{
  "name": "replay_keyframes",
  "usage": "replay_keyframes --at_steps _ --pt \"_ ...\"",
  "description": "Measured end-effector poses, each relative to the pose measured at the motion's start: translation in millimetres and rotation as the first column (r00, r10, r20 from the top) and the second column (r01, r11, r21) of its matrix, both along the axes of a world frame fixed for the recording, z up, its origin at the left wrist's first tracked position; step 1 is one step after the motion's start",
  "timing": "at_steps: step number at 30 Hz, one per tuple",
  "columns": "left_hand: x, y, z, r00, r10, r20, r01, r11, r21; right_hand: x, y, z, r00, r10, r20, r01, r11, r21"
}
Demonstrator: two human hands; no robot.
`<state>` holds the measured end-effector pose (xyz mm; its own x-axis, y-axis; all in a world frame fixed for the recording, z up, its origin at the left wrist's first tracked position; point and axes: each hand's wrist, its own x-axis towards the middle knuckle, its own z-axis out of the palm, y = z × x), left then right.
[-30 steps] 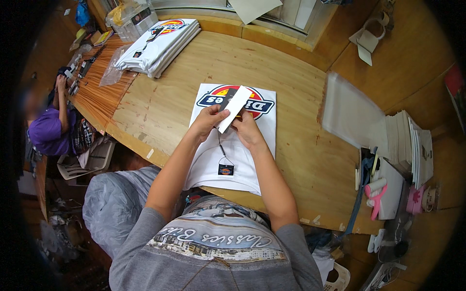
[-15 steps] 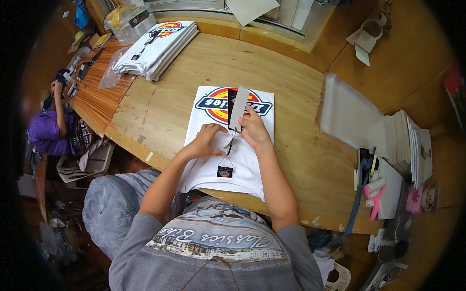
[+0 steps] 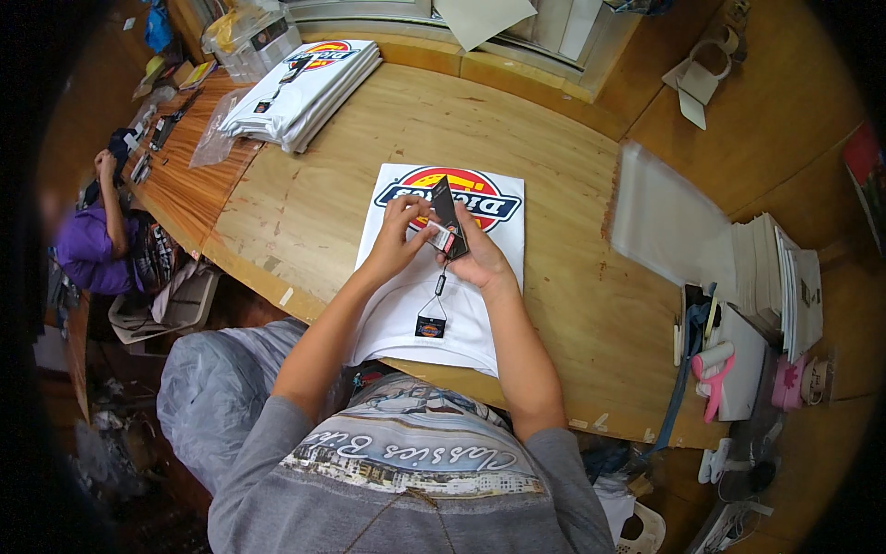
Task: The person folds white t-shirts on a wooden table. They insert a cardboard piece into each shirt, fold the sleeves and body, and attach a tag to the folded garment.
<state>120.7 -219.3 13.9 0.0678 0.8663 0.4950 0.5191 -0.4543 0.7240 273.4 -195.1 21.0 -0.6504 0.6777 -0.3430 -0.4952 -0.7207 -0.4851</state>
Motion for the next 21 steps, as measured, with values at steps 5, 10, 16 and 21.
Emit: replay_keyframes --at_steps 5,10,16,21 --pt "12 9 4 0.98 0.111 -0.168 -0.097 0.991 0.094 3 0 -19 0.999 0.034 0.036 -0.039 0.991 0.13" --pt "16 -7 -8 0.918 0.326 0.225 -0.29 0.941 -0.177 1 -3 -10 0.999 -0.037 0.038 0.029 0.982 0.187" --pt "19 -54 -20 0.967 0.205 0.152 -0.126 0.9 -0.416 -7 13 -32 0.964 -0.256 0.071 0.232 0.942 0.242" --pt "27 -67 -17 0.982 0.184 -0.035 -0.186 0.932 -0.313 -12 17 -33 0.891 -0.337 0.303 0.217 0.904 0.367"
